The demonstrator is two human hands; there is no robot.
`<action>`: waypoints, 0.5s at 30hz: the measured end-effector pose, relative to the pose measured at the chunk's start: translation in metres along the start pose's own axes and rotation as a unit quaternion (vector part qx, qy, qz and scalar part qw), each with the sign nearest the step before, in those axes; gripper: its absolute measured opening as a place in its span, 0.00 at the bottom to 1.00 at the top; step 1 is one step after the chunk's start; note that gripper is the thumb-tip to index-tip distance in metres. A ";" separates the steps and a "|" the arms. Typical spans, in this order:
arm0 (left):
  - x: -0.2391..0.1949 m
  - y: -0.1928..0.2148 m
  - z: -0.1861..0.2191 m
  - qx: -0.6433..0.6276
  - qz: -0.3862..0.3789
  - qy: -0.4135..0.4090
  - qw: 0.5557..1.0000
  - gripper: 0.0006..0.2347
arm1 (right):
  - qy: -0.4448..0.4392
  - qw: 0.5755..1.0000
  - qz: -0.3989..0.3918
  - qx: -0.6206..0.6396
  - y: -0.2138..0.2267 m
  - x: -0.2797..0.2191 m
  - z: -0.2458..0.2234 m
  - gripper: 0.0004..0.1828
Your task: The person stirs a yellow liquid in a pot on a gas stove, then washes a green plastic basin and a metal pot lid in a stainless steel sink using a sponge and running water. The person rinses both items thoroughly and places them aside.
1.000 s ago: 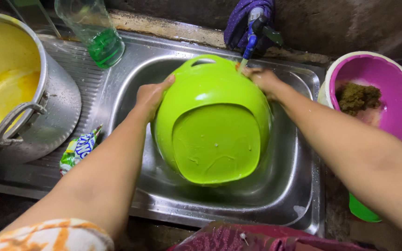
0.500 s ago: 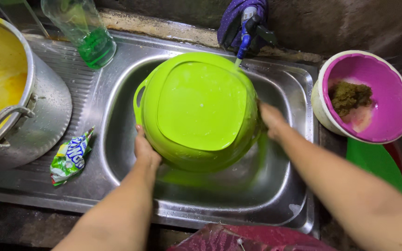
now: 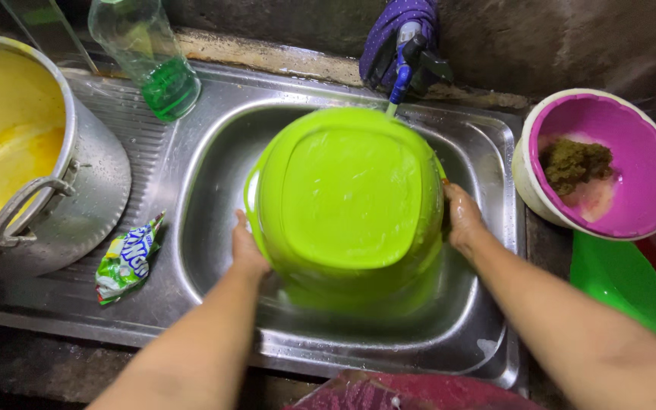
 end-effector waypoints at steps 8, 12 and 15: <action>0.024 -0.044 0.085 0.426 -0.027 -0.103 0.899 0.34 | 0.124 0.926 -0.110 -0.339 -0.054 0.072 -0.071 0.17; 0.031 -0.035 0.067 0.261 0.024 -0.054 0.964 0.28 | 0.106 0.953 -0.051 -0.280 -0.084 0.088 -0.089 0.18; 0.030 -0.005 0.035 0.142 0.025 -0.023 0.989 0.26 | 0.070 0.945 -0.016 -0.320 -0.082 0.078 -0.086 0.22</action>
Point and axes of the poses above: each hand's wrist, its own x-axis towards the middle knuckle, its own y-axis out of the back of the hand, z = x × y, the point moved 4 cm from there along x, towards the middle knuckle, and after that the axes turned 7 degrees about -y, right-handed, at the moved point
